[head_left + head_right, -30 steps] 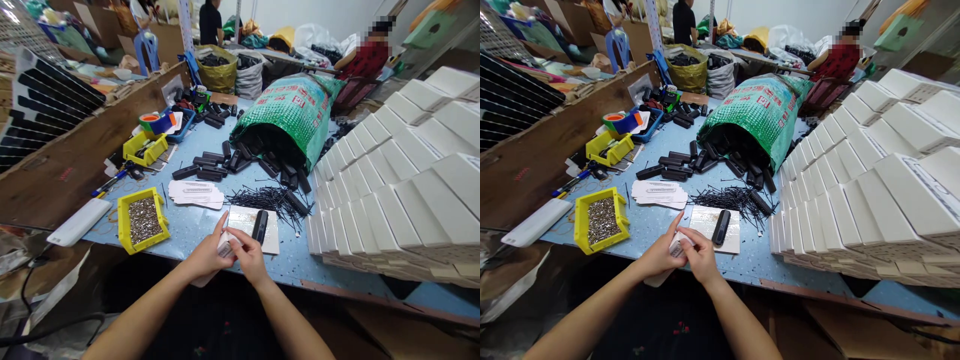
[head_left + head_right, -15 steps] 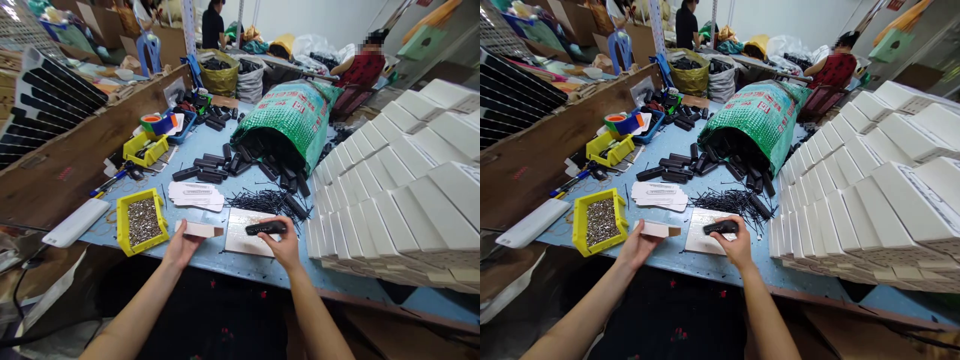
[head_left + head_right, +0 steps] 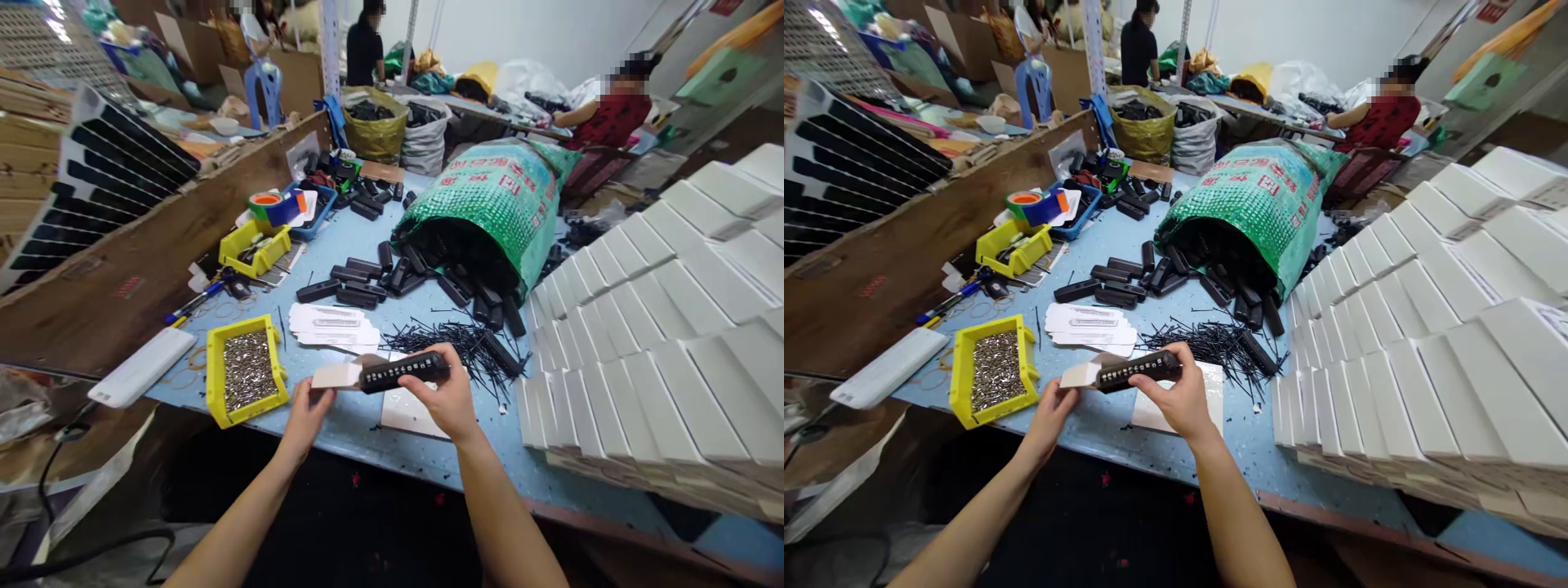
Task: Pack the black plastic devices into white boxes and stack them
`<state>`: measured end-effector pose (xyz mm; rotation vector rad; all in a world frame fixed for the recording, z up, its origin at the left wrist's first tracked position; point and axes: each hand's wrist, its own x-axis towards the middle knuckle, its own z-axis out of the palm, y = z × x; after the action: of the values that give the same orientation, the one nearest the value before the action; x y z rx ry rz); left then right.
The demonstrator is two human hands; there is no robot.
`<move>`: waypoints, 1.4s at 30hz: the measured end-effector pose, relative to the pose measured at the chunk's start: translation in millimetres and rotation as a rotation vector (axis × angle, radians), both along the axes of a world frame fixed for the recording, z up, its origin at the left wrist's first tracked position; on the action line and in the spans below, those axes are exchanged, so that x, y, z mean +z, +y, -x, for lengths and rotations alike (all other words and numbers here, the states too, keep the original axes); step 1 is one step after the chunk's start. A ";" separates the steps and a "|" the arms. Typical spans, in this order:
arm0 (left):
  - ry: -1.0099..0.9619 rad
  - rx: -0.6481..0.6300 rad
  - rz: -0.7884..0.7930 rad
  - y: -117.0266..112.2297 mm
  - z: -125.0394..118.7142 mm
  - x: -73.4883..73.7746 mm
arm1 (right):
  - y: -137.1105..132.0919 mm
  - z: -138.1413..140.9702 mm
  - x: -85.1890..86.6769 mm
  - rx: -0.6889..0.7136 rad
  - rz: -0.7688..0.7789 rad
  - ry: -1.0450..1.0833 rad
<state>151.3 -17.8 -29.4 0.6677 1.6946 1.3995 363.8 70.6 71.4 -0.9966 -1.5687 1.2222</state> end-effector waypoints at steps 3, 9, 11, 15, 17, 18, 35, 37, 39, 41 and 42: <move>0.593 -0.232 0.076 3.6 7.9 -3.4 | 3.6 -3.9 2.0 0.038 0.083 -0.040; 1.053 -0.445 -0.181 17.7 -1.6 -11.5 | 2.4 -1.8 -20.9 0.050 0.150 -0.207; 1.014 -0.492 -0.247 27.2 -4.4 -12.0 | -0.5 -0.9 -28.0 0.069 0.171 -0.187; 0.939 -0.568 -0.061 38.8 -2.1 4.7 | -3.6 -8.9 -21.8 -0.033 0.093 -0.128; 0.953 -0.631 -0.009 36.6 -1.7 16.3 | -2.2 -14.2 -11.5 -0.127 0.023 -0.161; 0.969 -0.663 -0.004 34.0 -2.5 20.9 | -0.9 -15.8 -6.4 -0.130 -0.002 -0.216; 0.686 -0.502 -0.060 3.6 -5.5 8.9 | 130.2 -16.4 -62.6 -0.181 -0.265 -0.673; 0.682 -0.473 -0.049 5.3 -5.6 4.8 | 171.2 -25.9 -70.0 -0.223 -0.210 -0.729; 0.670 -0.467 -0.059 9.2 -9.1 4.1 | 188.5 -27.5 -73.0 -0.158 -0.198 -0.708; 0.665 -0.469 -0.075 13.3 -14.2 6.0 | 176.3 -20.6 -72.2 -0.096 -0.206 -0.673; 0.663 -0.476 -0.077 14.9 -16.7 7.3 | 159.7 -14.9 -70.7 -0.078 -0.211 -0.633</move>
<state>168.1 -2.9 -22.0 1.5928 1.7912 0.9512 378.7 230.3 0.7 -1.3680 -2.0625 0.6910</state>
